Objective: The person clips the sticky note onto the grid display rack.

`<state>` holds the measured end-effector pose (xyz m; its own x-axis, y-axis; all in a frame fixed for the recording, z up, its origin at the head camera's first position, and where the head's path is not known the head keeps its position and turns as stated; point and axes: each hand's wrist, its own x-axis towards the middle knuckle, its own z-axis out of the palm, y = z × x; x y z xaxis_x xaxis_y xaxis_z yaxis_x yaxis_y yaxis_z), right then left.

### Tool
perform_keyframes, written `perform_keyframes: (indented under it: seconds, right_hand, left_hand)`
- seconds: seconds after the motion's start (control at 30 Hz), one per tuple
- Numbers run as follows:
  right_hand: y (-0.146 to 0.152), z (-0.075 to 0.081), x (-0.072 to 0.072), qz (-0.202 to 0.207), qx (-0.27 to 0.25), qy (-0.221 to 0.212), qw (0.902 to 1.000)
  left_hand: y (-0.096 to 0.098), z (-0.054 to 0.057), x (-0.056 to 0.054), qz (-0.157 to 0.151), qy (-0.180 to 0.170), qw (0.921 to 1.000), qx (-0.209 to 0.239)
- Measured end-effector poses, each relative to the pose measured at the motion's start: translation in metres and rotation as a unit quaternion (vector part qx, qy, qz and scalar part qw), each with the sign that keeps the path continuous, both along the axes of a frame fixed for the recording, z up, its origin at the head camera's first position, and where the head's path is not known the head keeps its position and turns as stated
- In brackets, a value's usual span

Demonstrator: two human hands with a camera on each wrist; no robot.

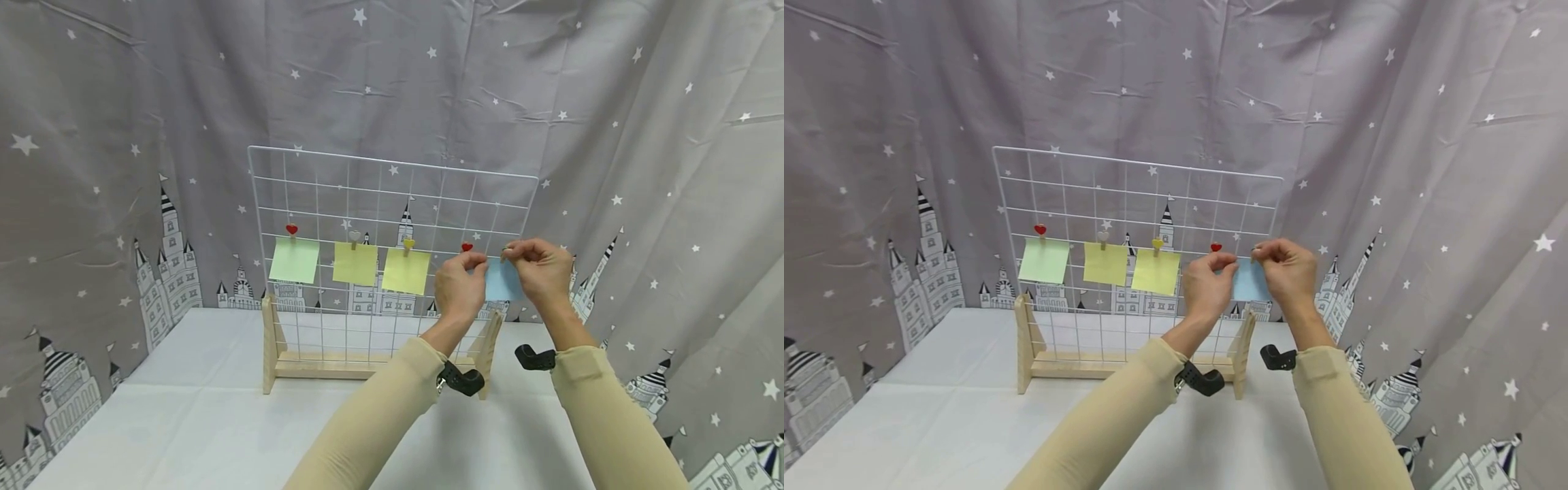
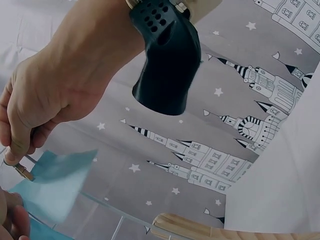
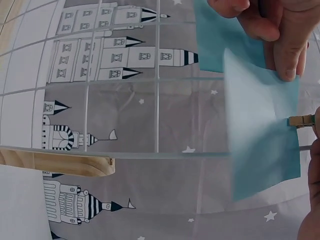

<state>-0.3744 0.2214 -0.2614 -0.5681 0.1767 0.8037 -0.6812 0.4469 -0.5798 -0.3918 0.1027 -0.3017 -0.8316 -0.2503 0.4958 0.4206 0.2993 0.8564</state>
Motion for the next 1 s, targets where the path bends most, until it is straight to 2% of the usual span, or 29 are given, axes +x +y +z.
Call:
perform_keyframes:
  seconds: [0.13, 0.23, 0.53, 0.7, 1.0]
  right_hand:
    - [-0.003, -0.002, 0.0, -0.013, 0.012, 0.01, 0.9998]
    - [-0.004, -0.005, -0.003, -0.005, 0.015, 0.011, 0.9998]
    - [0.01, -0.024, -0.03, -0.033, 0.055, 0.028, 0.9975]
    - [0.012, -0.025, -0.03, -0.038, 0.077, 0.034, 0.9957]
    - [0.013, -0.023, -0.029, -0.039, 0.077, 0.037, 0.9956]
  left_hand:
    - [0.0, 0.0, 0.0, 0.008, 0.004, 1.0, -0.002]
    - [-0.001, -0.001, 0.0, 0.012, 0.005, 0.9999, -0.002]
    - [-0.001, -0.001, 0.002, 0.01, 0.005, 0.9999, -0.007]
    - [-0.001, -0.002, 0.003, 0.007, 0.002, 0.9999, -0.012]
    - [-0.004, -0.002, 0.002, 0.005, 0.008, 0.9999, -0.006]
